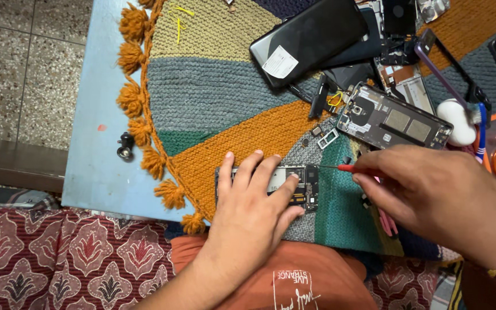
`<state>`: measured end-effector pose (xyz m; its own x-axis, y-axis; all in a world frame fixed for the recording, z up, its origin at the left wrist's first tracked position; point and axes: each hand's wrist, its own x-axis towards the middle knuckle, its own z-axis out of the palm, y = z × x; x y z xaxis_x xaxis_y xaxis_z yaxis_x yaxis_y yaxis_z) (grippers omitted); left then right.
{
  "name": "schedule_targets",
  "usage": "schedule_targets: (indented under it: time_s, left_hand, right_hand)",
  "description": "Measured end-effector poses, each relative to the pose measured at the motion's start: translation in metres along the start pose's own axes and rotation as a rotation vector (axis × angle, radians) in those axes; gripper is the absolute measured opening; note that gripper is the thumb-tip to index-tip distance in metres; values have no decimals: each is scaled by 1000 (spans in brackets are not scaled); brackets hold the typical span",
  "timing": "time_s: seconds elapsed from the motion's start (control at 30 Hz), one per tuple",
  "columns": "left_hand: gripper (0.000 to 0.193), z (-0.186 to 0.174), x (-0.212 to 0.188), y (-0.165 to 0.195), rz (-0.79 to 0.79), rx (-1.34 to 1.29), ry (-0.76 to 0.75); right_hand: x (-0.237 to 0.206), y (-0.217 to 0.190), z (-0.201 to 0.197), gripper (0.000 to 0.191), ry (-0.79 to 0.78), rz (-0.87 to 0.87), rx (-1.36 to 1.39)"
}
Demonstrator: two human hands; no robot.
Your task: The person uses a red-handled screwdriver to unscrew and adjust components inside a disassembled smartphone chassis. They repeatedly probe and loosen screws on the internal frame while handling the device on their lap.
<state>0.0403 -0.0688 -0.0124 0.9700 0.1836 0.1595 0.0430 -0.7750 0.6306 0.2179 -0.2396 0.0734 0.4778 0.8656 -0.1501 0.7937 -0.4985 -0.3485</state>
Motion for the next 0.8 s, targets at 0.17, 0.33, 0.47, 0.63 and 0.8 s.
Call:
schedule_targets:
  time_s: [0.17, 0.33, 0.47, 0.63, 0.8]
  left_hand:
    - [44, 0, 0, -1, 1, 3, -12]
    - [42, -1, -1, -1, 5, 3, -9]
    - [41, -2, 0, -2, 8, 11, -10]
    - [41, -3, 2, -1, 0, 1, 7]
    - [46, -4, 3, -2, -14, -73, 25]
  right_hand:
    - [1, -1, 0, 24, -84, 102, -13]
    - [0, 0, -1, 23, -73, 92, 4]
    - [-1, 1, -2, 23, -72, 75, -9]
    - [-4, 0, -1, 24, -108, 94, -46]
    - [-7, -6, 0, 24, -65, -28, 61]
